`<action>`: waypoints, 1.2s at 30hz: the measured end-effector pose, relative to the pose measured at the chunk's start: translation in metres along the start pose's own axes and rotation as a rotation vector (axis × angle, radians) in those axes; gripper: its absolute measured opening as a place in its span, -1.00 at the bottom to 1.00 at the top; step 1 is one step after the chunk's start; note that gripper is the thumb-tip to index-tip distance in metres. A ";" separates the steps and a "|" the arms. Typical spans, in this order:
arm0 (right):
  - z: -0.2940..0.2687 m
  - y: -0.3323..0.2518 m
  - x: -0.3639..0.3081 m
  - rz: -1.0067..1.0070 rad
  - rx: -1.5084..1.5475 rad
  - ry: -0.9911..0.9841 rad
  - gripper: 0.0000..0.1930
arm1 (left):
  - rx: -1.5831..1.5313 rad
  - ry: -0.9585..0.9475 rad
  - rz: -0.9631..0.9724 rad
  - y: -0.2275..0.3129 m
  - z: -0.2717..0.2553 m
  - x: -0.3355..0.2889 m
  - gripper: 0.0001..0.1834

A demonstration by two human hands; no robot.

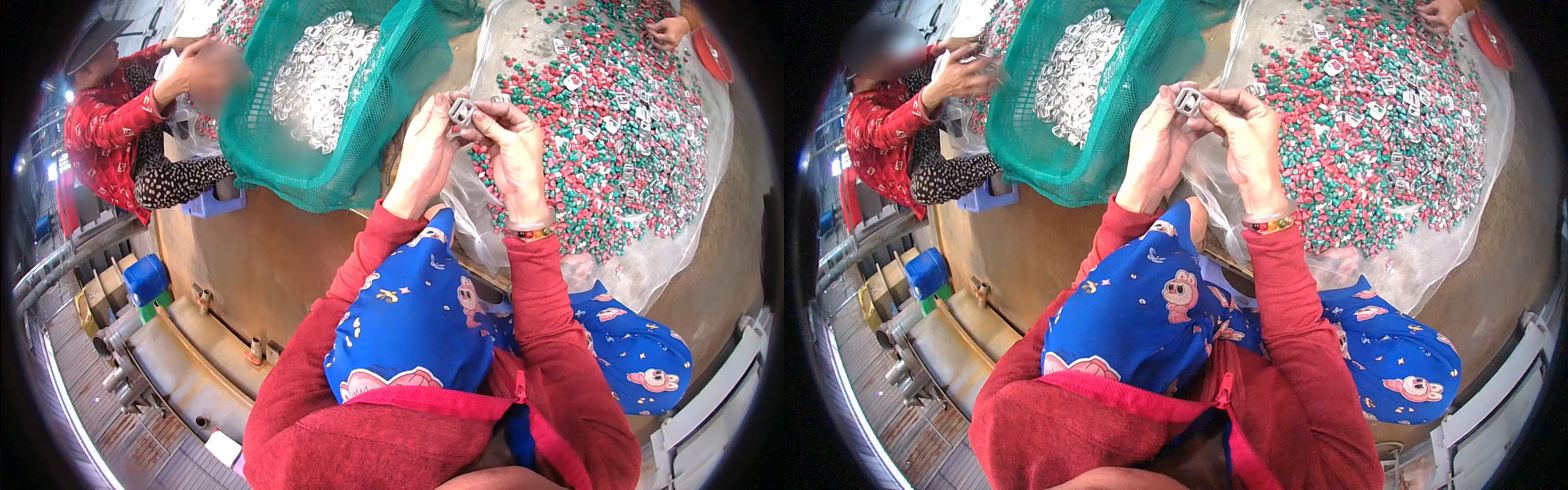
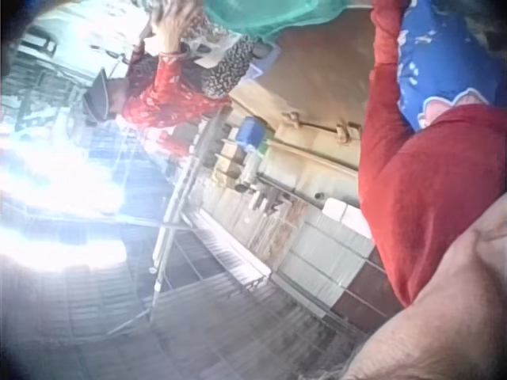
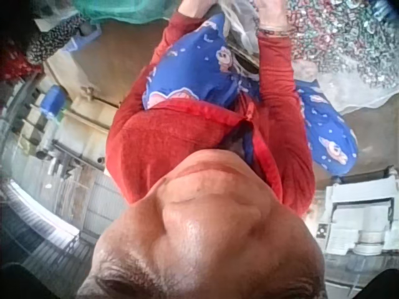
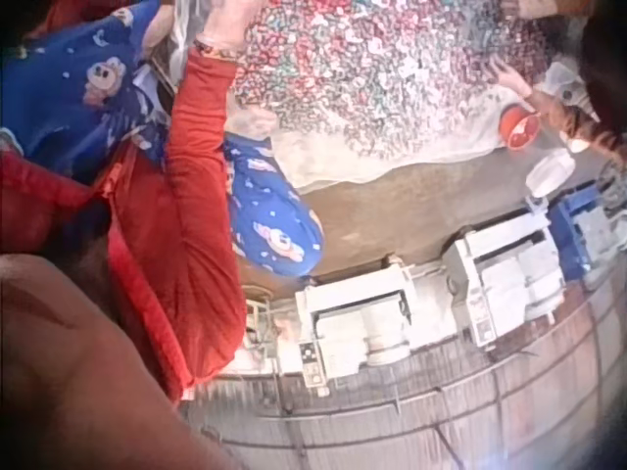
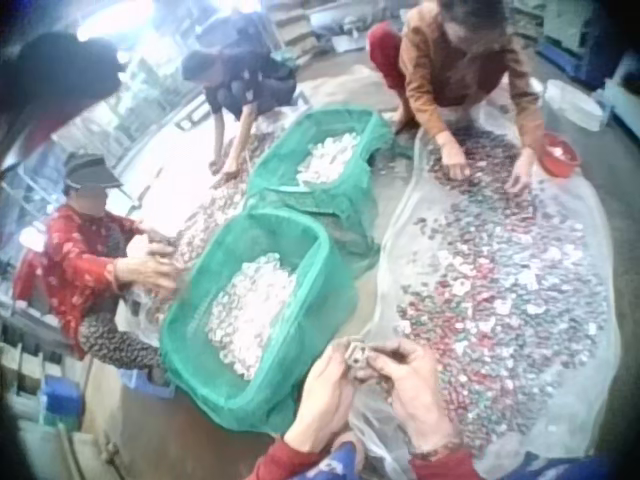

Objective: The person trims metal pieces using a hand tool, then sorts through a pile of colorful stones and metal pieces by hand to gather the metal pieces.

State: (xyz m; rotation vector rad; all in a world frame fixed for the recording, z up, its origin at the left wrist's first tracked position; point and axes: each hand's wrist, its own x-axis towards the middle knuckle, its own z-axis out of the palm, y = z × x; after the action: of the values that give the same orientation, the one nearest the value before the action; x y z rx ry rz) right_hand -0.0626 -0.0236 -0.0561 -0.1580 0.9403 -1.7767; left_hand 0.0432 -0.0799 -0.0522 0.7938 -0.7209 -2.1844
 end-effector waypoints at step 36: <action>-0.039 -0.068 0.018 -0.242 -0.938 0.177 -0.81 | 0.807 -0.511 -0.339 -0.004 -0.012 0.003 -0.41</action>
State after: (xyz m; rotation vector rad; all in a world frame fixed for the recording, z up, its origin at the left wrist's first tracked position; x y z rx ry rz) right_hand -0.1413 -0.0102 -0.0437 -0.7386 1.8939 -1.4367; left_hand 0.0485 -0.0833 -0.0641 0.7656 -1.9203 -2.4174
